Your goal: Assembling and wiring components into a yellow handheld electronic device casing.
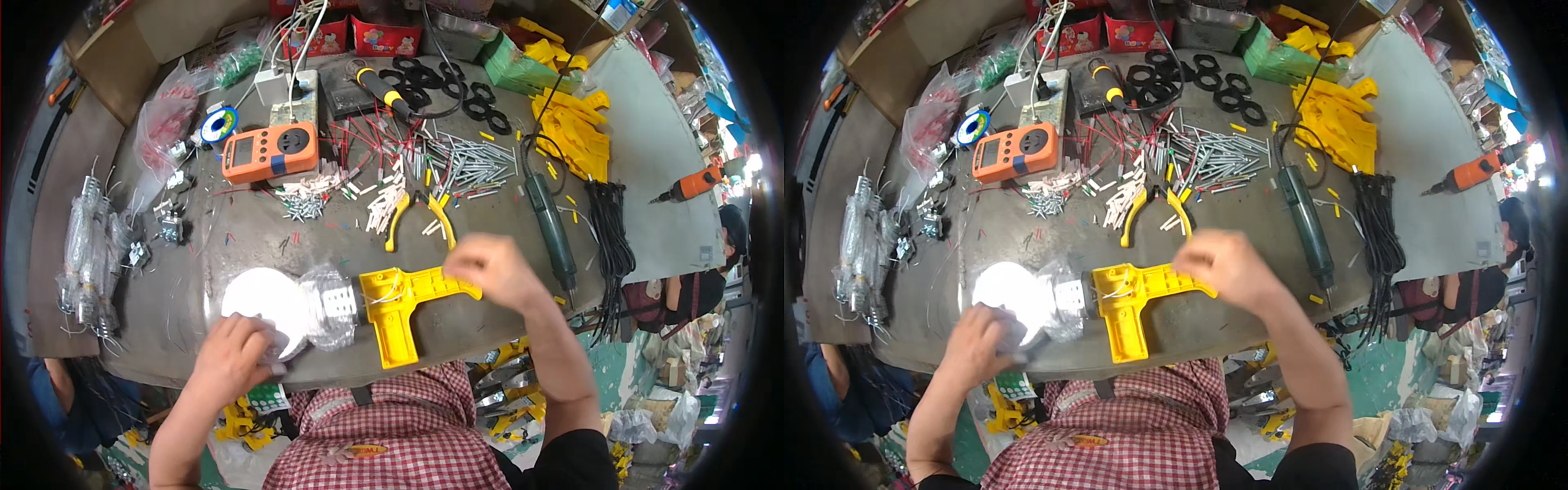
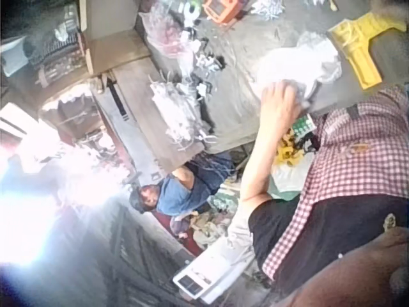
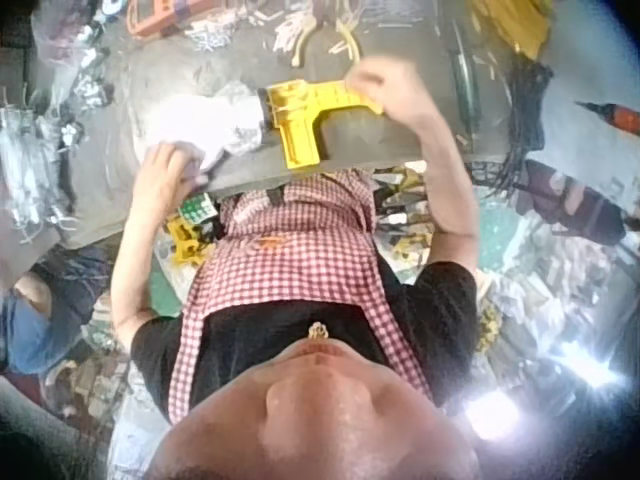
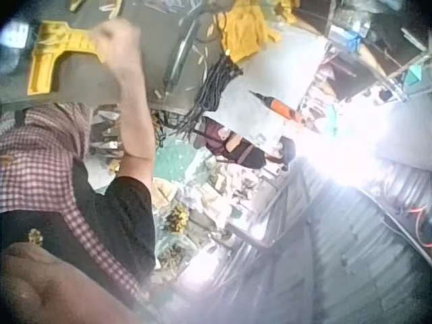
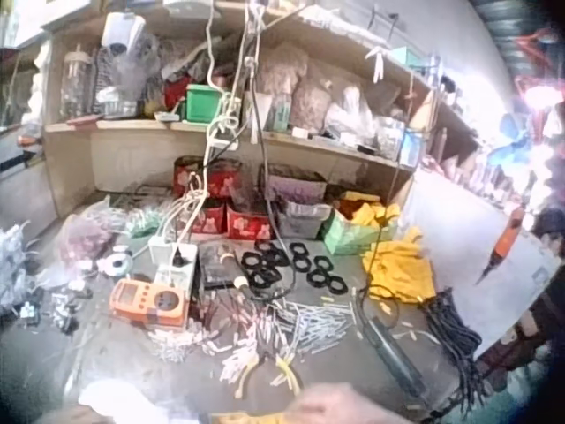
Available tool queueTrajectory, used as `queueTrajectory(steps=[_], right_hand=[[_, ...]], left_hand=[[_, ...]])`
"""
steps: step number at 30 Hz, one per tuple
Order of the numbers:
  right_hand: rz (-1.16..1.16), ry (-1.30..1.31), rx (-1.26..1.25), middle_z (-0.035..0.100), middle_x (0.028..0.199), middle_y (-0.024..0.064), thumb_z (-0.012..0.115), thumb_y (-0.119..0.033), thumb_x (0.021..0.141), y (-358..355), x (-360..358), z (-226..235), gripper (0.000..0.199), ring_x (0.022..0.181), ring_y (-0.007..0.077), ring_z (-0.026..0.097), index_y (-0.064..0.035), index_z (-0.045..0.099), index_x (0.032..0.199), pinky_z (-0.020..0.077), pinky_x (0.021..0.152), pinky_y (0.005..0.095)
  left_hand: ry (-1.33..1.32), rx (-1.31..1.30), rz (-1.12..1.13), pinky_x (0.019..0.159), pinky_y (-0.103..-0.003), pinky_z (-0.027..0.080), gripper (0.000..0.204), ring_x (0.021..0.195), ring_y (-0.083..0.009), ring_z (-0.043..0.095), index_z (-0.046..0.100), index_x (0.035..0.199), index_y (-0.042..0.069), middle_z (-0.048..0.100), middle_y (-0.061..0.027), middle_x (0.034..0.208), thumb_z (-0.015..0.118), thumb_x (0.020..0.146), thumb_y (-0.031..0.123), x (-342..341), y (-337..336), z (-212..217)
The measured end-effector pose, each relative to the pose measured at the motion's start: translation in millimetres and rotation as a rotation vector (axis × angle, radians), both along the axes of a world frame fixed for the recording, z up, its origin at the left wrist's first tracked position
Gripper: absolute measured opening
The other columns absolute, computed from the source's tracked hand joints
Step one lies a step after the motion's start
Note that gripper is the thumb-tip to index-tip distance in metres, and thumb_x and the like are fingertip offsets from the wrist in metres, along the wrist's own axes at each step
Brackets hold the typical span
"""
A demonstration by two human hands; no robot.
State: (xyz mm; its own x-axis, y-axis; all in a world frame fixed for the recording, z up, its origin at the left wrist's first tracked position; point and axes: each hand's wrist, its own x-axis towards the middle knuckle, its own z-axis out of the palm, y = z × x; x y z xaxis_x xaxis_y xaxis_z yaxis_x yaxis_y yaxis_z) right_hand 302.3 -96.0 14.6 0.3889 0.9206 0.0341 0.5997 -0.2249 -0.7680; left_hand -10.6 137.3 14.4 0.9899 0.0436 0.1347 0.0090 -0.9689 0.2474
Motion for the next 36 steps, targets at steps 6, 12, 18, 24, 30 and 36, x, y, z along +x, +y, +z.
queueTrajectory(steps=[6,12,18,24,30,36], right_hand=[[-0.069,-0.392,-0.049,0.066,0.084,0.0168,0.063,-0.014,0.081,109,64,-4,0.018,0.079,0.0312,0.064,0.0015,0.064,0.089,0.0493,0.071,0.0367],[-0.221,-0.511,-0.506,0.066,0.088,0.0201,0.066,-0.026,0.074,169,47,-23,0.026,0.084,0.0335,0.065,-0.0046,0.069,0.089,0.0509,0.078,0.0405],[-0.25,-0.205,-0.266,0.066,0.073,0.0153,0.063,-0.019,0.075,75,107,16,0.025,0.064,0.022,0.064,-0.0009,0.066,0.092,0.0496,0.062,0.0346],[-0.393,0.104,-0.215,0.06,0.07,0.0036,0.059,-0.006,0.085,20,109,3,0.012,0.058,0.0072,0.054,0.0016,0.063,0.093,0.043,0.054,0.023],[-0.365,-0.075,-0.004,0.062,0.083,0.0038,0.058,-0.005,0.088,27,85,-10,0.013,0.065,0.0082,0.055,0.0009,0.061,0.099,0.0442,0.057,0.0225],[-0.312,0.631,0.069,0.064,0.079,0.0041,0.058,-0.016,0.091,29,51,8,0.022,0.059,0.0088,0.056,0.004,0.063,0.098,0.0453,0.054,0.0229]], left_hand=[[-0.022,-0.267,0.11,0.071,-0.04,0.047,0.037,0.085,-0.0318,0.055,0.057,0.091,0.005,0.057,-0.0117,0.095,0.077,0.062,0.016,22,-2,2],[-0.206,-0.362,0.074,0.073,-0.039,0.049,0.03,0.086,-0.0311,0.057,0.058,0.093,0.005,0.057,-0.0113,0.094,0.073,0.067,0.008,89,-18,8],[-0.174,-0.466,0.086,0.076,-0.039,0.049,0.026,0.09,-0.0325,0.058,0.059,0.092,0.003,0.058,-0.0124,0.095,0.07,0.069,0.002,126,-7,2],[-0.221,-0.163,0.061,0.073,-0.041,0.049,0.022,0.087,-0.0332,0.06,0.056,0.092,0.001,0.059,-0.0144,0.095,0.062,0.072,-0.003,192,12,-10],[-0.175,0.203,0.209,0.068,-0.041,0.049,0.024,0.081,-0.0334,0.06,0.05,0.093,0.003,0.061,-0.0155,0.083,0.061,0.072,-0.002,252,30,-45],[-0.07,-0.804,0.388,0.063,-0.03,0.048,0.022,0.073,-0.0156,0.06,0.056,0.101,0.001,0.065,-0.0052,0.085,0.062,0.08,0.001,216,11,2]])
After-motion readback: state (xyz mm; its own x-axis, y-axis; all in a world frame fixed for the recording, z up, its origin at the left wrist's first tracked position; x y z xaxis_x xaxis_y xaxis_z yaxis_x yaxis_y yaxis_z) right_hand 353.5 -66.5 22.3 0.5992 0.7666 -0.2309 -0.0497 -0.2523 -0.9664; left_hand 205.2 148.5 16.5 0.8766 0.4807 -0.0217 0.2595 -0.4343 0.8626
